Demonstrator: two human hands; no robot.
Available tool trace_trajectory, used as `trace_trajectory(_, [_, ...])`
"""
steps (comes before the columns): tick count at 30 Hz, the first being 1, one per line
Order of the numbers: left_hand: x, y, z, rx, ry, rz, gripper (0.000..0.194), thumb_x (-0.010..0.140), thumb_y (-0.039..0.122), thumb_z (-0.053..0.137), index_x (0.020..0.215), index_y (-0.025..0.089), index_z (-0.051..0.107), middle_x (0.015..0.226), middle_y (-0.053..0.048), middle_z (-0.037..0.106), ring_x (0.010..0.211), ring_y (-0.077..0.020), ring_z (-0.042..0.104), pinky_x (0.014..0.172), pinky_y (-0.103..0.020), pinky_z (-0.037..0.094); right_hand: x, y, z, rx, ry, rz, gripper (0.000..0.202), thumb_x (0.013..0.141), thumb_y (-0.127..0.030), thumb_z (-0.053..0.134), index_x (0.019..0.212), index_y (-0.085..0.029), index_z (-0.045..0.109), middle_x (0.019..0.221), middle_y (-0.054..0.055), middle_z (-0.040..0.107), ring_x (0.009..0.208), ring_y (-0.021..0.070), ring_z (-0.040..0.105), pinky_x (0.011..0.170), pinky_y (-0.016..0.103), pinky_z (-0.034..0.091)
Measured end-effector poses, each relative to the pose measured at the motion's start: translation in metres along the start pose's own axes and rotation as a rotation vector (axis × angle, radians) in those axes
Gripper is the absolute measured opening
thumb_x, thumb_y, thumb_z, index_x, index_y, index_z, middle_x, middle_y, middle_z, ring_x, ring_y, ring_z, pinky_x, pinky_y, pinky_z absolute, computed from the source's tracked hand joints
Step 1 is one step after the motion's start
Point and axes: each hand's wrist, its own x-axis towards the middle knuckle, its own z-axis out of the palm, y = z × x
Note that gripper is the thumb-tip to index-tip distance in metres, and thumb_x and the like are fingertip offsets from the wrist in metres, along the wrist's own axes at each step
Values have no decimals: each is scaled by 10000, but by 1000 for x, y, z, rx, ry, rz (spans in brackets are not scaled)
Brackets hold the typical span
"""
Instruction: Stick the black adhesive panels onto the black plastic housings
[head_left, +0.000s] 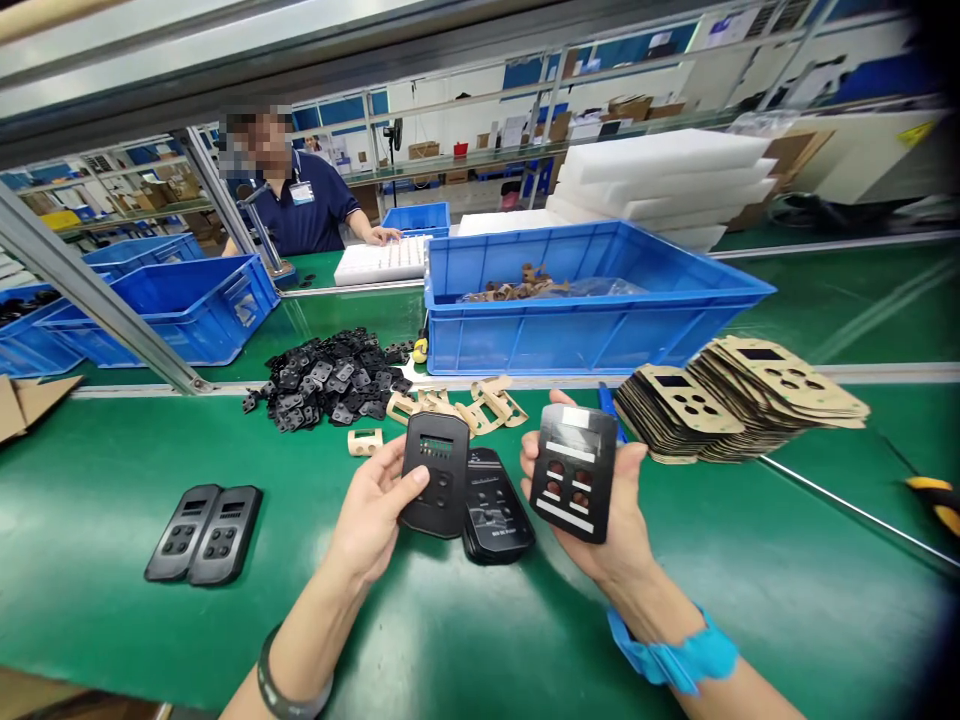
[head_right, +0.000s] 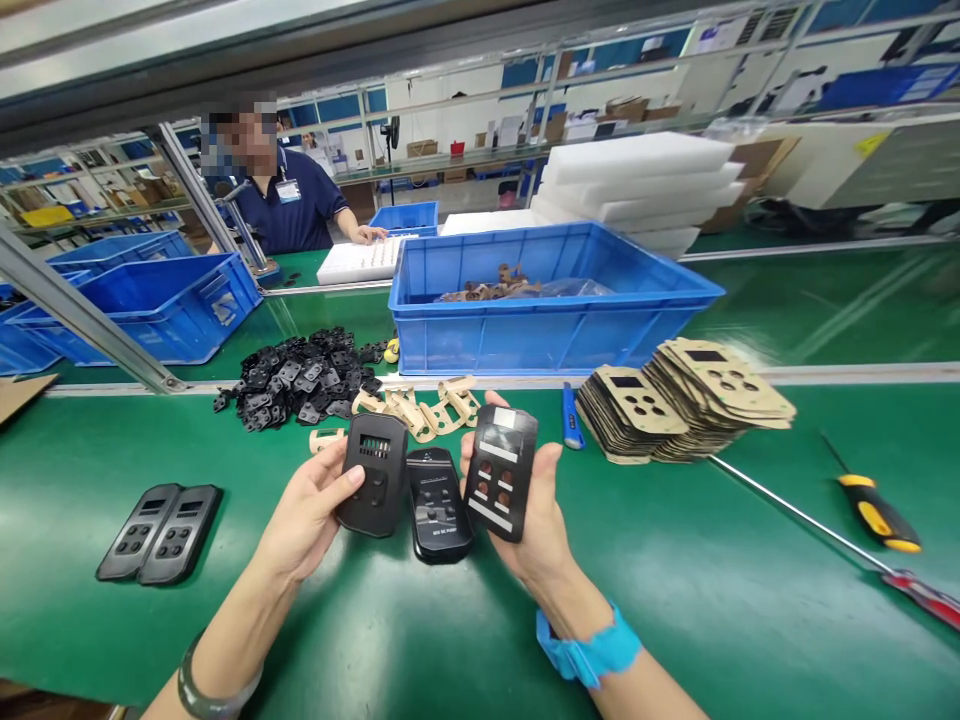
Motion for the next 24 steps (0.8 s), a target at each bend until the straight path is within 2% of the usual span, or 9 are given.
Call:
trace_trajectory(2, [4, -5, 9, -104, -16, -75, 445, 710, 239, 760, 1127, 145, 634, 1138, -99, 671, 1064, -217, 607, 917, -296, 470, 0, -1, 1, 9, 2, 65, 619, 731, -714, 593, 1223, -339, 560, 820, 6, 586, 651, 120, 518, 548, 194, 498])
trace_trajectory(4, [5, -12, 14, -188, -18, -146, 421, 717, 231, 756, 1114, 151, 641, 1102, -91, 688, 993, -195, 635, 878, -283, 489, 1, 0, 2, -18, 2, 114, 525, 768, -575, 672, 1231, -363, 544, 804, -13, 566, 609, 93, 487, 507, 159, 470])
trace_trajectory(7, [2, -21, 17, -271, 7, -210, 394, 740, 224, 736, 1114, 145, 640, 1059, -87, 702, 898, -164, 655, 805, -252, 507, 1, 4, 1, -148, 2, 112, 454, 793, -378, 721, 1210, -379, 539, 714, -57, 483, 485, 46, 363, 374, 85, 345])
trace_trajectory(9, [0, -25, 18, -317, 43, -239, 391, 757, 216, 717, 1129, 135, 630, 1060, -90, 700, 904, -157, 651, 796, -237, 504, 0, 8, 0, -276, -5, 68, 410, 818, -380, 692, 1199, -358, 543, 679, -71, 411, 444, 38, 313, 324, 77, 302])
trace_trajectory(12, [-3, -28, 19, -382, 73, -269, 388, 781, 202, 689, 1155, 126, 616, 1100, -93, 685, 1016, -165, 622, 870, -234, 477, -2, 14, -2, -455, -47, -6, 400, 841, -387, 655, 1218, -336, 529, 765, -61, 399, 425, 27, 369, 308, 113, 362])
trace_trajectory(14, [-4, -28, 20, -401, 53, -274, 396, 789, 193, 679, 1172, 125, 609, 1139, -94, 670, 1091, -179, 591, 928, -250, 453, -4, 16, -3, -532, -71, -23, 393, 849, -387, 639, 1221, -324, 528, 827, -49, 405, 415, 23, 412, 308, 140, 396])
trace_trajectory(24, [-7, -27, 24, -370, -9, -268, 461, 807, 217, 668, 1245, 125, 559, 1139, -103, 666, 1155, -230, 557, 992, -330, 421, -7, 20, 1, -649, -97, -41, 355, 867, -376, 607, 1208, -295, 556, 786, -55, 383, 391, 22, 428, 300, 146, 395])
